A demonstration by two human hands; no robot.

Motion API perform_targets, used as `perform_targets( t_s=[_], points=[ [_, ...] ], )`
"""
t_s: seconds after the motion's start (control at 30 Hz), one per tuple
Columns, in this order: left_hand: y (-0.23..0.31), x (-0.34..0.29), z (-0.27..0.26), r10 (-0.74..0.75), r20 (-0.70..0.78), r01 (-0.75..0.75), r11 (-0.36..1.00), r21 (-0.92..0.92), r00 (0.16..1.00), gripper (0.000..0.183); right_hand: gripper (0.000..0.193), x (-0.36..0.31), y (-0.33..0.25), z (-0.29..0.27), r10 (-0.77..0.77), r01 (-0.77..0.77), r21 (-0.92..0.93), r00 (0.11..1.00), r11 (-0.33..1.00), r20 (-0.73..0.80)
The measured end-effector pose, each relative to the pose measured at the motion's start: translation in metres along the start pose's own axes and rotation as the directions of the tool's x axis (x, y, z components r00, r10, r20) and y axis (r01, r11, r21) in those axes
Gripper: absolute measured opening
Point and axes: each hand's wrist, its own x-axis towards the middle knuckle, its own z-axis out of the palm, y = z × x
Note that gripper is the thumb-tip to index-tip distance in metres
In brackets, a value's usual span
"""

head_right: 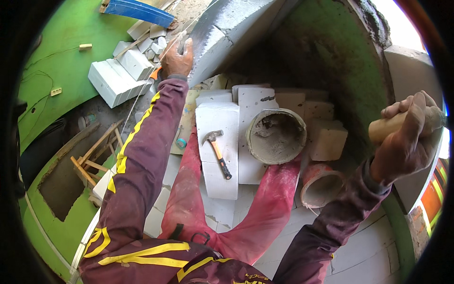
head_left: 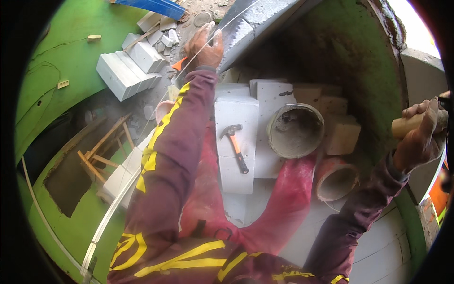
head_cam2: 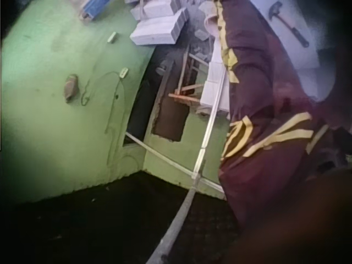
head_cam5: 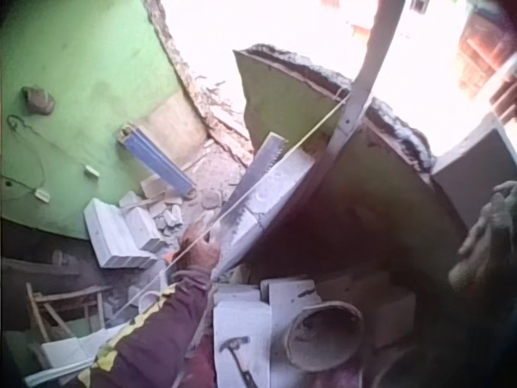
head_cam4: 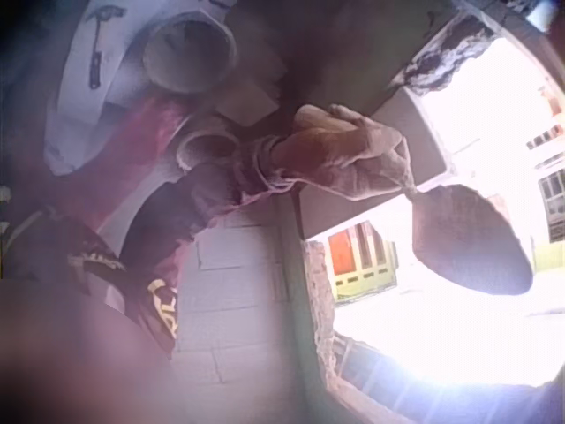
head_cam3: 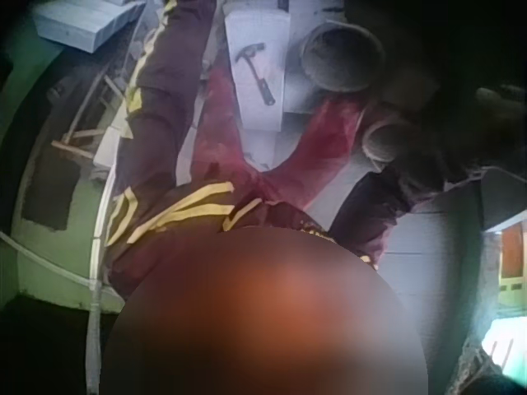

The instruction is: The person applies mortar to a wall and a white block, then lifts and places the block into a wall opening. They tap the block with a hammer to seat it, then continue applying mortar to the wall and another block.

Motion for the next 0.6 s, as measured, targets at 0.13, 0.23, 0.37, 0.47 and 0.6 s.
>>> perform_targets(
  t_s=[0.13,0.23,0.37,0.47,0.6],
  points=[
    [0.003,-0.001,-0.004,0.115,-0.02,-0.117,0.985,-0.13,0.993,0.043,0.021,-0.017,-0.034,0.015,0.086,-0.086,-0.014,0.996,0.996,-0.015],
    [0.007,-0.013,-0.016,0.109,0.015,-0.107,0.988,-0.109,0.994,0.042,0.022,-0.033,-0.046,0.011,0.198,-0.199,-0.107,0.98,0.974,-0.019],
    [0.022,-0.039,-0.04,0.143,-0.025,-0.145,0.985,-0.099,0.989,0.039,0.024,-0.047,-0.054,-0.009,-0.041,0.03,-0.107,0.993,0.994,-0.106],
    [0.037,-0.088,-0.073,0.135,-0.016,-0.135,0.964,-0.228,0.991,0.039,0.029,-0.056,-0.04,-0.014,-0.179,0.171,-0.057,0.961,0.984,-0.212],
    [0.028,-0.201,-0.106,-0.029,0.218,0.1,0.941,-0.324,0.975,0.04,0.03,-0.087,0.052,0.013,-0.052,0.058,0.145,0.998,0.988,-0.046]
  ],
)
